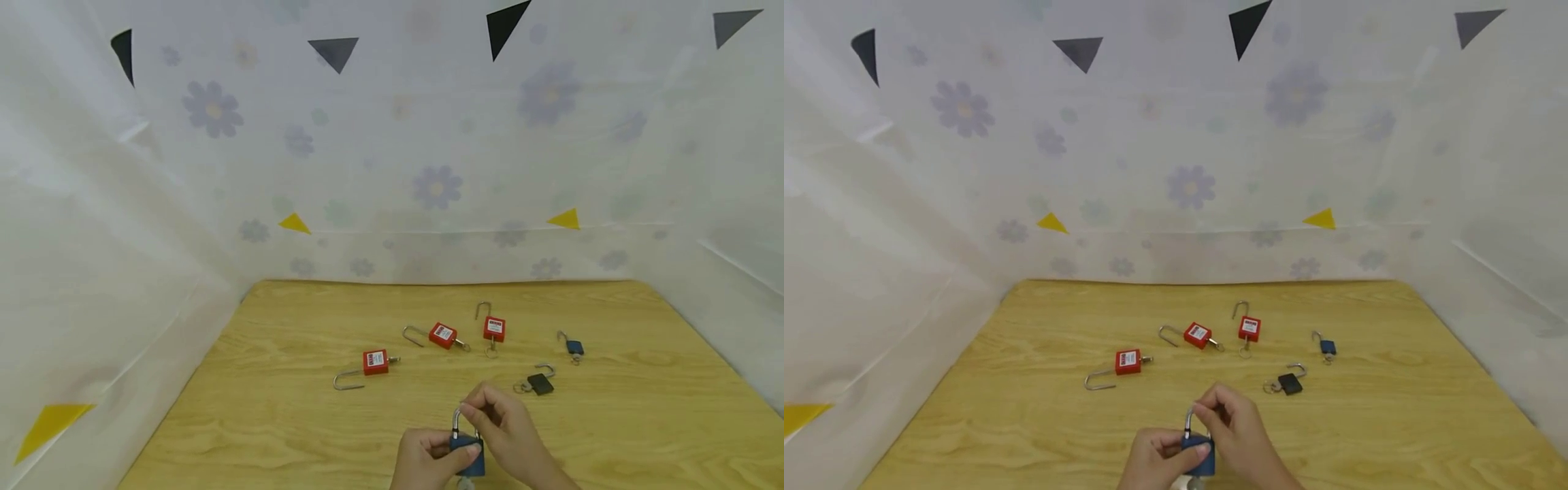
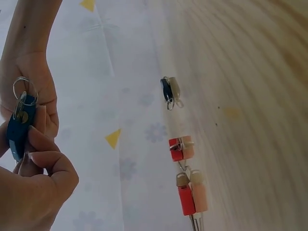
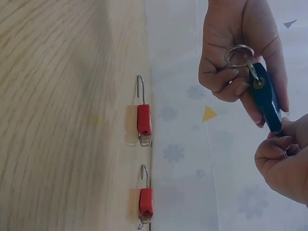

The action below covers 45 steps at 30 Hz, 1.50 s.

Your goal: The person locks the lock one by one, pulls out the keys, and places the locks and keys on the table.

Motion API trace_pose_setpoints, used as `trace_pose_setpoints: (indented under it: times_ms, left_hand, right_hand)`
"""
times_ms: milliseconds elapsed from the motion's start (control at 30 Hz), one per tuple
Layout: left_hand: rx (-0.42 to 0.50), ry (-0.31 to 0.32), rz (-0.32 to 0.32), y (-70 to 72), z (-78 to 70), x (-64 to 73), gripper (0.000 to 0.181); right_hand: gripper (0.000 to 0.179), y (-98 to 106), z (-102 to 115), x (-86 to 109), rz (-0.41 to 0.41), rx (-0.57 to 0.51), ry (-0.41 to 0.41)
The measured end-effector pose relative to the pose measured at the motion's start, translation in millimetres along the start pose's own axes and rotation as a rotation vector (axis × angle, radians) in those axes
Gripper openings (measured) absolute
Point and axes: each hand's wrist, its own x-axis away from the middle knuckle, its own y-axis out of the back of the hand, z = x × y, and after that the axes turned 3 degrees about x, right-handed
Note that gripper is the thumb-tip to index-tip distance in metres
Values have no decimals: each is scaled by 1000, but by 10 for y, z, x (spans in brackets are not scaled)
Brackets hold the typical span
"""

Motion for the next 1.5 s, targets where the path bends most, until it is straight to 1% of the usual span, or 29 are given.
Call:
trace_pose_setpoints:
  times_ms: [200,300,533,733,833,967,1100,1200,1367,1500]
  left_hand:
    - [-12,-29,18,13,9,22,22]
    - [-17,-39,26,25,14,23,21]
    - [-11,-22,32,66,32,18,22]
    - [-11,-45,45,126,30,45,25]
    - [-12,-41,50,134,17,57,26]
    - [-28,-45,55,115,5,59,23]
    - [-60,-55,52,88,1,32,20]
    - [-75,-58,66,86,-10,15,20]
    - [-75,-66,86,118,-25,4,22]
    - [-76,-44,80,135,-25,-5,23]
  right_hand:
    - [13,-26,1,38,14,-11,-76]
    - [12,-37,-5,45,15,-16,-68]
    - [13,-74,-45,65,27,-8,-39]
    - [12,-129,-67,75,39,-24,-14]
    - [14,-144,-76,93,52,-43,-36]
    - [15,-119,-72,109,56,-38,-89]
    - [13,-60,-50,85,45,-14,-72]
    - [12,-31,-33,57,36,-14,-55]
    - [13,-32,-19,27,40,-29,-76]
    - [12,-40,-5,18,48,-33,-98]
